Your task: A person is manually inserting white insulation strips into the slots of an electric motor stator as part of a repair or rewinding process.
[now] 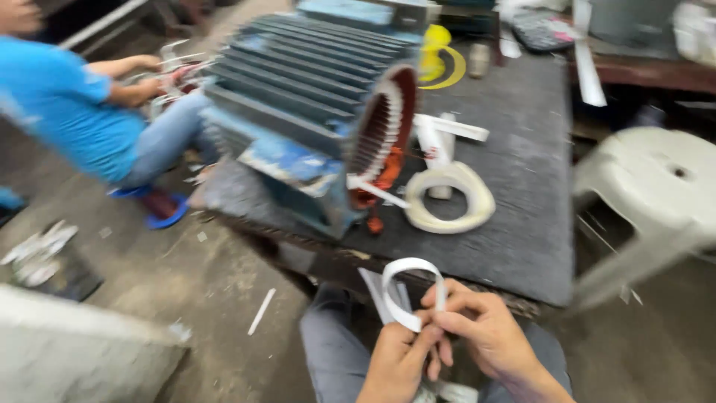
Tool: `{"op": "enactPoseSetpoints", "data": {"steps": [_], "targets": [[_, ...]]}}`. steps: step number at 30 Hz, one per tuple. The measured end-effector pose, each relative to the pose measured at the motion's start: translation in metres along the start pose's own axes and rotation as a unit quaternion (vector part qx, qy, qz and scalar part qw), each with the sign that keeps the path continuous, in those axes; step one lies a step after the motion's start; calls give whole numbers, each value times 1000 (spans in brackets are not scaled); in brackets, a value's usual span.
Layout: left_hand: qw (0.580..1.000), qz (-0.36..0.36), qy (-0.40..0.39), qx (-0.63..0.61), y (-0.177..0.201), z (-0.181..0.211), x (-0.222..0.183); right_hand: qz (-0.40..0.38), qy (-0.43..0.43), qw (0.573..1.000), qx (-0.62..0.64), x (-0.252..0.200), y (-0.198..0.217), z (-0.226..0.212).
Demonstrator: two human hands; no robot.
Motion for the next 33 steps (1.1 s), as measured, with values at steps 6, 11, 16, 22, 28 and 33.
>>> {"op": "enactPoseSetpoints", "data": {"steps": [6, 11, 16, 22, 28, 33], "targets": [[997, 51, 50, -26, 9, 8, -12, 18, -97, 995, -11, 11, -4, 18], [995, 66, 44, -59, 7, 9, -15, 29, -106, 989, -103, 15, -3, 19], [994, 81, -62, 30, 7, -10, -11, 17, -13, 991, -130, 12, -10, 14], [986, 111, -92, 88, -10, -2, -13, 49, -53, 996, 45, -3, -18, 8], [975, 130, -131, 127, -21, -6, -16, 78, -72, 991, 86, -8, -14, 10], [966, 147, -157, 145, -27, 1, -21, 71, -60, 991, 96, -7, -18, -1]]}}
Point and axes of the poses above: each hand's wrist, its own x-axis towards the middle knuckle, its own y-axis out of the back of the hand, z = x × y, the point moved 1 cm from there along x, towards the middle knuckle, and after that the axes turned 2 degrees about -y, right-handed, at the moved point
